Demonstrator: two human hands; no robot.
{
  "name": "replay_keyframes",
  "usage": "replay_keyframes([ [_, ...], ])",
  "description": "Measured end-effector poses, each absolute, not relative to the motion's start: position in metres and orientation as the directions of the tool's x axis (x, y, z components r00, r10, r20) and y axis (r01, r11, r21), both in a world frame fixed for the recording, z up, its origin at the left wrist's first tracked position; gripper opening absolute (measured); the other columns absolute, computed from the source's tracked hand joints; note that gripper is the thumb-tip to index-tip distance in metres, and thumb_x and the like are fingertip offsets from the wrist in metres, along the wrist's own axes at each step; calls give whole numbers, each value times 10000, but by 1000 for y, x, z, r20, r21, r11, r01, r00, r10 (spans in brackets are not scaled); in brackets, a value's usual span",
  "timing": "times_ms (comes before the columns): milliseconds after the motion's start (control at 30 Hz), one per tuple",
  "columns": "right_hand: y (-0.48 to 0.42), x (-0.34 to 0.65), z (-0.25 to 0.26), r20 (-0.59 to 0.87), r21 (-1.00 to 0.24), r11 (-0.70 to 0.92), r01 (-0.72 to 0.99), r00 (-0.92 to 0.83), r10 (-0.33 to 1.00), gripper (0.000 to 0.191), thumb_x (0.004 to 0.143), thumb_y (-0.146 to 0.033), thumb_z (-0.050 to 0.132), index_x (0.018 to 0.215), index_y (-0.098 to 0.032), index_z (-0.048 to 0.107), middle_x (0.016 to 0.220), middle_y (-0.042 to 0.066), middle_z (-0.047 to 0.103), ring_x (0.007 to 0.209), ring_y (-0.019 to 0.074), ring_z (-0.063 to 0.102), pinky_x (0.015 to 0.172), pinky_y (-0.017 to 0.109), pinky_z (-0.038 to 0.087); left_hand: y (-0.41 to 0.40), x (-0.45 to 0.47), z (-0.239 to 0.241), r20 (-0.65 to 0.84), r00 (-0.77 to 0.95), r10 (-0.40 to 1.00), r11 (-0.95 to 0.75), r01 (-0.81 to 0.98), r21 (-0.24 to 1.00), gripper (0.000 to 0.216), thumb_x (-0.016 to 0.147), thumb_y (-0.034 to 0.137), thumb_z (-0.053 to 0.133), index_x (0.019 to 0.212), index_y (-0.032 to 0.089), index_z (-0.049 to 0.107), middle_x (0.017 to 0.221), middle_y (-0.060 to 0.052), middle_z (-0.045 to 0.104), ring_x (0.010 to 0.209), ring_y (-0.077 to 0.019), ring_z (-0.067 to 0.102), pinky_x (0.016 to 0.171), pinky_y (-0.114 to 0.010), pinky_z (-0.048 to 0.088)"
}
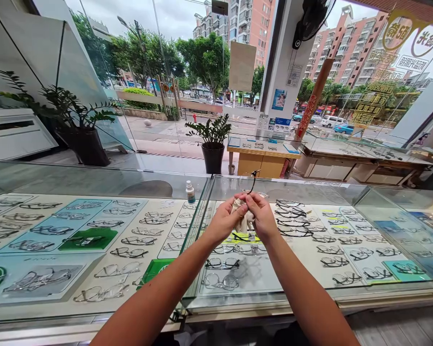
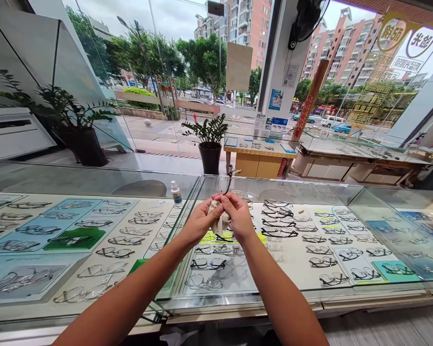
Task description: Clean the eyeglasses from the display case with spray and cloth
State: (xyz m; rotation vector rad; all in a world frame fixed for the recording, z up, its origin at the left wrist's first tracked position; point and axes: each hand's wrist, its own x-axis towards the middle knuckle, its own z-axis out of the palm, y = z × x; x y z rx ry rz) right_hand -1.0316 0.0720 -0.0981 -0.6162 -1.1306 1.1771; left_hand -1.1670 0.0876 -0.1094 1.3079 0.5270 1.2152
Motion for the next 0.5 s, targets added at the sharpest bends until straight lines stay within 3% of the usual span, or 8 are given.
replay_keyframes([
  [167, 68, -1033, -96, 415, -879, 394, -270, -26, 909, 318, 889, -580, 810, 933, -268, 853, 1092, 75, 803, 1122, 266, 706, 1103, 432, 516, 87, -1165, -106, 300, 320, 899, -166, -386, 908, 591, 865, 683, 786, 1118, 152, 734, 751, -2, 673, 614, -116, 565, 594, -235, 474],
  [300, 70, -1031, -98, 395, -867, 375, -328, 6, 919, 303, 862, -553, 842, 947, -262, 849, 1088, 72, 820, 1085, 261, 733, 1076, 426, 544, 89, -1170, -102, 341, 323, 883, -225, -348, 910, 607, 864, 717, 765, 1085, 152, 752, 824, -34, 706, 718, -147, 619, 663, -250, 510],
  [400, 72, -1030, -99, 357, -845, 345, -410, 49, 933, 293, 827, -524, 882, 930, -258, 816, 1081, 65, 835, 1032, 244, 751, 1002, 395, 582, 90, -1173, -102, 346, 382, 857, -225, -326, 918, 558, 872, 645, 800, 1150, 164, 744, 913, -45, 730, 824, -167, 658, 744, -256, 530],
  [500, 73, -1032, -99, 356, -829, 339, -445, 47, 933, 272, 815, -494, 901, 889, -262, 779, 1078, 48, 841, 968, 215, 760, 931, 351, 598, 91, -1172, -104, 342, 391, 854, -204, -354, 913, 535, 859, 569, 847, 1198, 179, 709, 946, -31, 720, 799, -148, 646, 730, -249, 526],
])
